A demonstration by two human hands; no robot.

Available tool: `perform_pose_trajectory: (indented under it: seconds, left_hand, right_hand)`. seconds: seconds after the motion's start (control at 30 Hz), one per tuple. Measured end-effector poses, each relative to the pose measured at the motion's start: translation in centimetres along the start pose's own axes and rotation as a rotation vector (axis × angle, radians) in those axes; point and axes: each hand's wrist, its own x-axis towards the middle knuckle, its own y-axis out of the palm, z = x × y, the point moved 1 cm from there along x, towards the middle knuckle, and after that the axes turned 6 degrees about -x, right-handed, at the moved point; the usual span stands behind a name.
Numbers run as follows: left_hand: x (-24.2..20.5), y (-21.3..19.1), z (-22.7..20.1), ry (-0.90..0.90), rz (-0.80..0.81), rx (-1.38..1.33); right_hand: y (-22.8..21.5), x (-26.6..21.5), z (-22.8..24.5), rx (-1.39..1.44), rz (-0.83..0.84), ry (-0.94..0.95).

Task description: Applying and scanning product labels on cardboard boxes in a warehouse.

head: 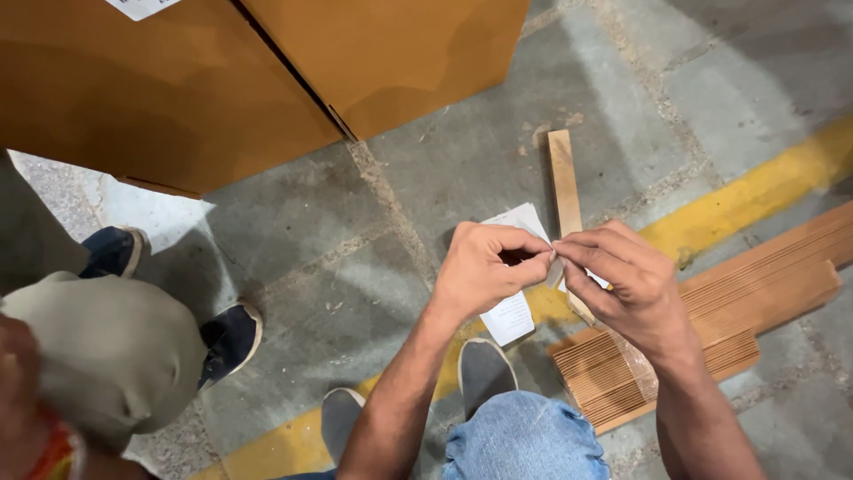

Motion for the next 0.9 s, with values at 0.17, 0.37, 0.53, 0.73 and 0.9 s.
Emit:
perform_pose_trajectory:
  seconds: [0.17, 0.37, 0.53, 0.73, 0.9]
  left_hand:
    - [-0.1, 0.3, -0.4, 0.075, -0.012, 0.095]
    - [0.0, 0.4, -1.2, 0.107, -0.001, 0.225]
    - [-0.1, 0.2, -0.9, 0.138, 0.010, 0.258]
    - [-0.5, 0.6, -1.3, 0.148, -0.055, 0.231]
    - [-0.7, 1.0, -1.9, 0.211, -0.004, 0.259]
  right_hand:
    - [-0.1, 0.1, 0.0, -0.053, 0.007, -0.042]
    - [0.3, 0.2, 0.0, -0.168, 0.011, -0.119]
    - [0.7, 0.3, 0.6, -0.238, 0.008, -0.160]
    - [0.7, -0.1, 0.8, -0.206, -0.049, -0.112]
    - [0.2, -0.7, 0.1, -0.015, -0.061, 0.061]
